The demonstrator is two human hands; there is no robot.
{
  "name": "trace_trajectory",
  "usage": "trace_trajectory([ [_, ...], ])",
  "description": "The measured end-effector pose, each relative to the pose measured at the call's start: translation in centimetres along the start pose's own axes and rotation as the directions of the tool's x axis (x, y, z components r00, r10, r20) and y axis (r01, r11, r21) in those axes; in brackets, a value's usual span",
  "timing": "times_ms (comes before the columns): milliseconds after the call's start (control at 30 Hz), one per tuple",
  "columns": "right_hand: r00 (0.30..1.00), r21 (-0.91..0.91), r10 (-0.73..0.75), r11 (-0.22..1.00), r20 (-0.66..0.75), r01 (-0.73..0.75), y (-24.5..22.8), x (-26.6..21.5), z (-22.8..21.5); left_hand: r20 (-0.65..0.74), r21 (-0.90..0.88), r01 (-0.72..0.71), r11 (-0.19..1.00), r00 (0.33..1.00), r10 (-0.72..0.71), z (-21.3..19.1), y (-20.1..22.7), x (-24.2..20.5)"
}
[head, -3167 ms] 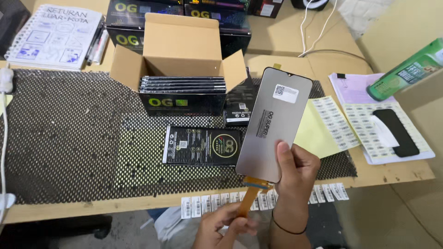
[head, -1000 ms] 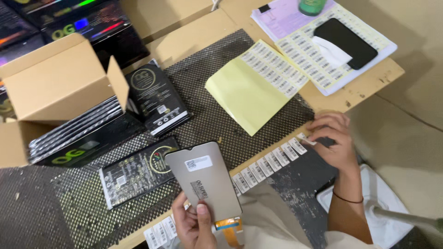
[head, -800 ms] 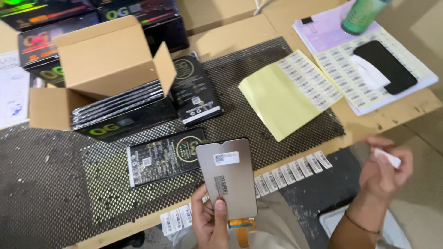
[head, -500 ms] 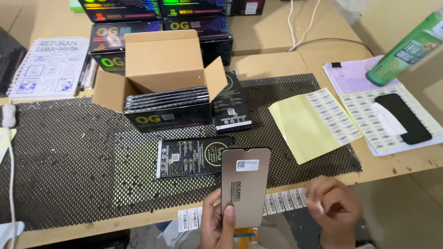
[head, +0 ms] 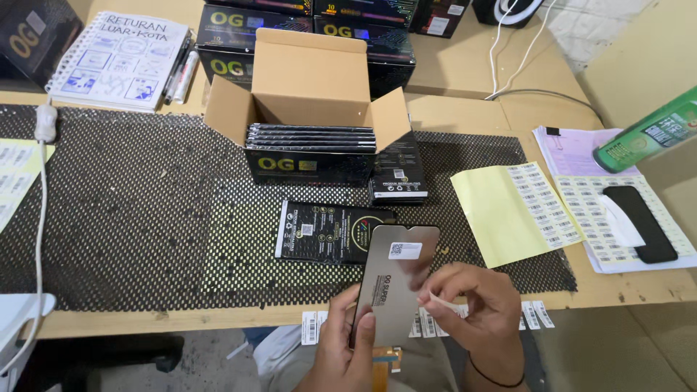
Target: The person picks up a smartphone screen assembly, removes a protective plastic film from the back, and applies a small white sticker to the assembly before placing it back into a cardboard box.
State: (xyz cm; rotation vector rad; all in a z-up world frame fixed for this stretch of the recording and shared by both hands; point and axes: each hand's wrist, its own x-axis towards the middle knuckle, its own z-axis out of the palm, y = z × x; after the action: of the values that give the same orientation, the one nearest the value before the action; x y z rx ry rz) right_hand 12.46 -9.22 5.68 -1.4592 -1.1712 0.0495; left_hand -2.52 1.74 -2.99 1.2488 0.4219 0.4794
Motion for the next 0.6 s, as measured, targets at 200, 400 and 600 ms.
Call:
trace_trajectory([
  [200,0.982,-0.131,0.134,0.980,-0.130,-0.152,-1.1,0.5,1.1,0.029,0.015,-0.042,0.999,0.999,0.041,0.4,-0.4,-0.3],
  [400,0.999,-0.221,0.037,0.975,-0.024,-0.041,-0.3,0.4,0.7,0.001,0.044,-0.073,0.996,0.997,0.073,1.0,0.7,-0.3],
  [600,0.936,-0.141,0.132,0.972,-0.327,-0.187,-0.1,-0.7,2.0,-0.096,0.055,-0.214,0.975,0.971,0.218,1.8,-0.6,-0.2],
])
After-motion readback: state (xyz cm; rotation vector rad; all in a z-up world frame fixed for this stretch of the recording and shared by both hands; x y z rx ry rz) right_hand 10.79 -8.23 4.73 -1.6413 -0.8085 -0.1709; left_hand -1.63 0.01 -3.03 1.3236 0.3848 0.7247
